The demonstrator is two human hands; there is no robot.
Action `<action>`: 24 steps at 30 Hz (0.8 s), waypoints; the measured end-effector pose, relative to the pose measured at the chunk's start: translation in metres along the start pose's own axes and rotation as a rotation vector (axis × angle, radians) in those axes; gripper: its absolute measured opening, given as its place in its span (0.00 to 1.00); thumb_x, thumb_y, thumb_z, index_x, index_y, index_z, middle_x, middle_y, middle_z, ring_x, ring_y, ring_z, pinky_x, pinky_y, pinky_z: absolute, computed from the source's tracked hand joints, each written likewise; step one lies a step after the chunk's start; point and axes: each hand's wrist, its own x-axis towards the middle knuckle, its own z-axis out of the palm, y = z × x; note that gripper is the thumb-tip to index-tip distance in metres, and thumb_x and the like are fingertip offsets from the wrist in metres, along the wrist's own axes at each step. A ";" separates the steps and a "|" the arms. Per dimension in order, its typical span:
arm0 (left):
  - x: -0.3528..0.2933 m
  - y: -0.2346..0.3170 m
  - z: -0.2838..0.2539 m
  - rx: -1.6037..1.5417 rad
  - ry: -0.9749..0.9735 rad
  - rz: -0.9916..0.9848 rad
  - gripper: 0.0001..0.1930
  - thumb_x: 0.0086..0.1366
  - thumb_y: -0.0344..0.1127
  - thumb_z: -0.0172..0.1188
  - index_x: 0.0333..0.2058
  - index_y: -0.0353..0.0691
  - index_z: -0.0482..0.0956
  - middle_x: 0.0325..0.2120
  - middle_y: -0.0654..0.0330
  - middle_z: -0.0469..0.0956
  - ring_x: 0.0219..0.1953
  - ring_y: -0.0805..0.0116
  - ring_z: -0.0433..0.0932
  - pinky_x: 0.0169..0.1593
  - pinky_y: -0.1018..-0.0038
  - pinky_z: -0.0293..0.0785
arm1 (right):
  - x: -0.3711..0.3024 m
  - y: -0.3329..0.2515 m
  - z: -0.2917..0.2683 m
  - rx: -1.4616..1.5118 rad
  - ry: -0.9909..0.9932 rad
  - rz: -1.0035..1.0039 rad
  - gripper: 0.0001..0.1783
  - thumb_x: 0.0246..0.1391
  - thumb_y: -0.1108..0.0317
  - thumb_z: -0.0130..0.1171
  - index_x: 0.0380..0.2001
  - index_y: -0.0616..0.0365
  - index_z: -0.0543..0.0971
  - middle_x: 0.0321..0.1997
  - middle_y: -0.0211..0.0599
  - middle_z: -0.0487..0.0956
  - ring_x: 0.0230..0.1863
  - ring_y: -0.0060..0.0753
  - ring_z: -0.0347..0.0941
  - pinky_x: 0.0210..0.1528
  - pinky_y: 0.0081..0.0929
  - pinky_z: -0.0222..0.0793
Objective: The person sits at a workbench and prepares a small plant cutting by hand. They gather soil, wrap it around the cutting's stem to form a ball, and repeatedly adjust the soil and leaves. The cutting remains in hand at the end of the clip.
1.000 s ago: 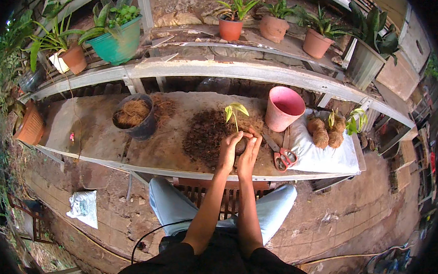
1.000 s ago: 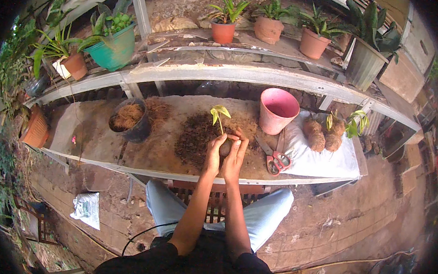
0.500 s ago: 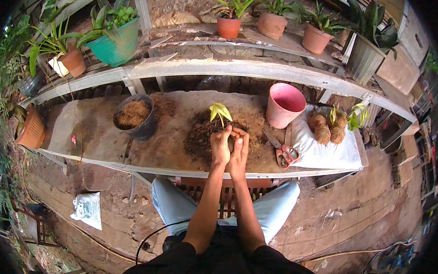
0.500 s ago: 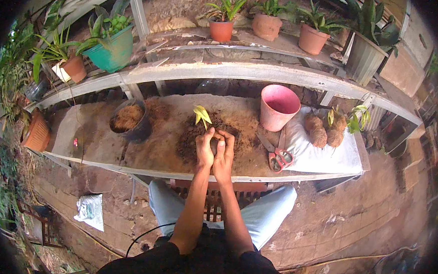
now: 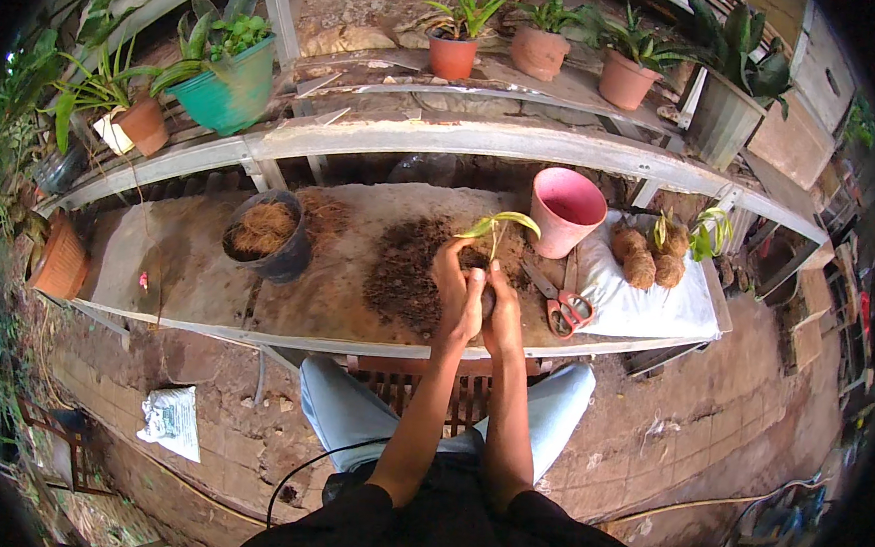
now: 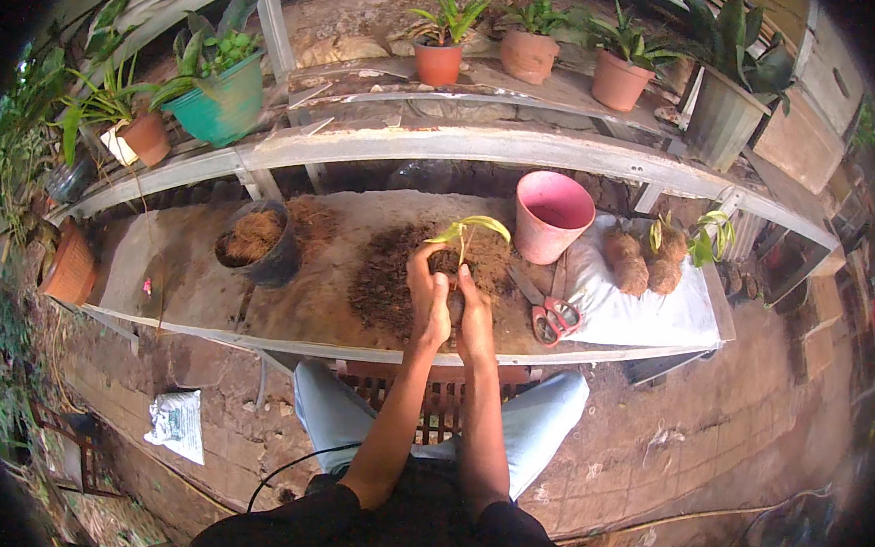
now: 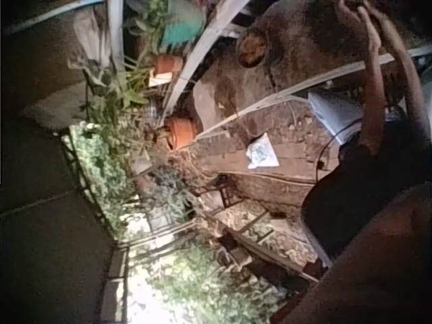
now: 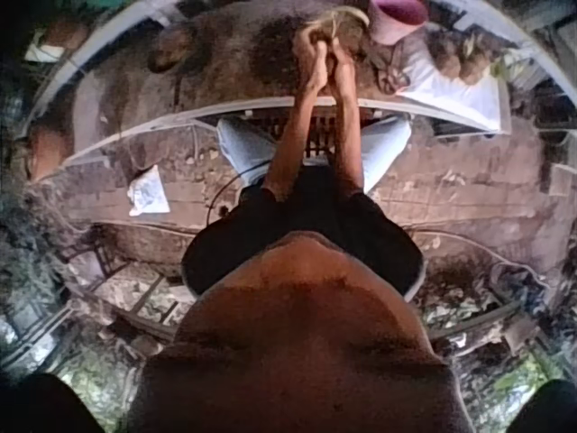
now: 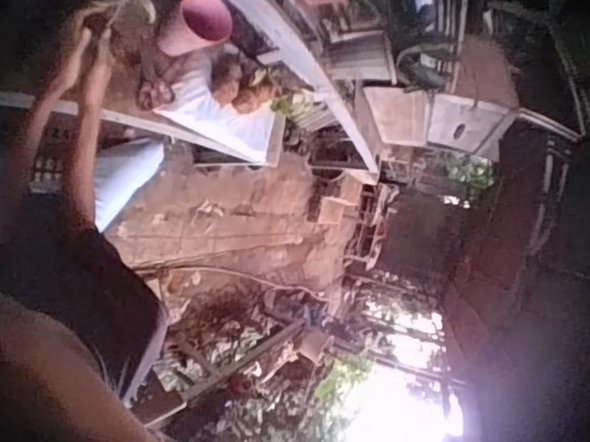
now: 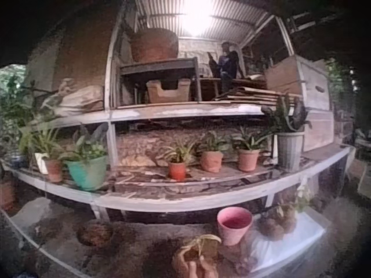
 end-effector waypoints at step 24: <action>0.002 -0.011 0.000 -0.357 -0.015 -0.360 0.27 0.73 0.56 0.41 0.45 0.33 0.71 0.44 0.50 0.75 0.49 0.59 0.74 0.57 0.61 0.63 | 0.009 -0.002 -0.032 0.003 0.094 -0.268 0.07 0.36 0.85 0.55 0.21 0.62 0.72 0.20 0.38 0.75 0.18 0.26 0.69 0.19 0.26 0.68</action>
